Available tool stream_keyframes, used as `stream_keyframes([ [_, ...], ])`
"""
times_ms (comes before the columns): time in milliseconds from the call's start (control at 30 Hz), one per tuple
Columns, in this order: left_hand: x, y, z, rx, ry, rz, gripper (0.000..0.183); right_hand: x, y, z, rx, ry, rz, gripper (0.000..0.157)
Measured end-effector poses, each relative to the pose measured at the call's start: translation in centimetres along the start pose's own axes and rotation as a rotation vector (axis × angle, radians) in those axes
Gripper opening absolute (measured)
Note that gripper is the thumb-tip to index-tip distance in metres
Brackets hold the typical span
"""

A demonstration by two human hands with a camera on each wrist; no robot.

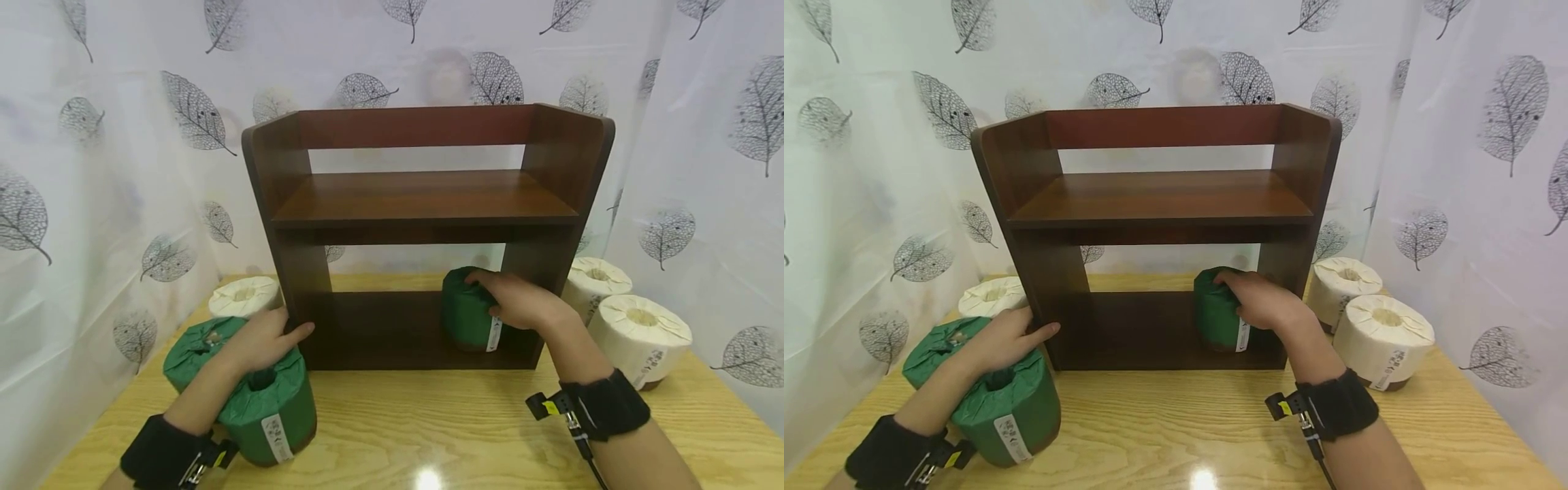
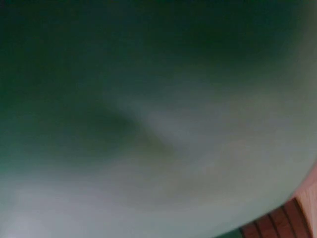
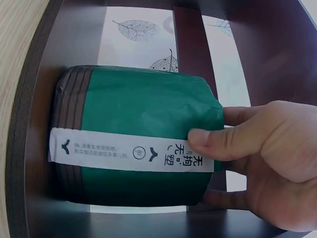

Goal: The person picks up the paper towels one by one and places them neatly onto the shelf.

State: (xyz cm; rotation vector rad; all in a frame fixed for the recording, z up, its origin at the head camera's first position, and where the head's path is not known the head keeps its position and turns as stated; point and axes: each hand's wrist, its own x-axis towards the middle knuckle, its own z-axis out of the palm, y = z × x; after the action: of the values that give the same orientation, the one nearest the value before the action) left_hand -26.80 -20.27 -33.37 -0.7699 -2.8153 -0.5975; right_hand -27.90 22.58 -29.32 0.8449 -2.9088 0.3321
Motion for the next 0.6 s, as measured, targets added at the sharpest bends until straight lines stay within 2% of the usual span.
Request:
stream_keyframes([
  [233,0.07,-0.04,0.06,-0.002,0.01,-0.002,0.054,0.11,0.34,0.22,-0.051,0.098,-0.032,0.048],
  [367,0.0,-0.05,0.14,-0.003,0.013,0.003,0.054,0.16,0.22,-0.08,-0.069,0.166,-0.021,0.049],
  [467,-0.08,0.07,0.05,-0.006,0.014,0.019,0.054,0.3,0.15,-0.46,-0.076,0.266,-0.044,0.045],
  [600,-0.11,0.08,0.1,-0.001,0.018,0.021,0.054,0.7,-0.25,-0.4,-0.102,0.427,-0.057,0.024],
])
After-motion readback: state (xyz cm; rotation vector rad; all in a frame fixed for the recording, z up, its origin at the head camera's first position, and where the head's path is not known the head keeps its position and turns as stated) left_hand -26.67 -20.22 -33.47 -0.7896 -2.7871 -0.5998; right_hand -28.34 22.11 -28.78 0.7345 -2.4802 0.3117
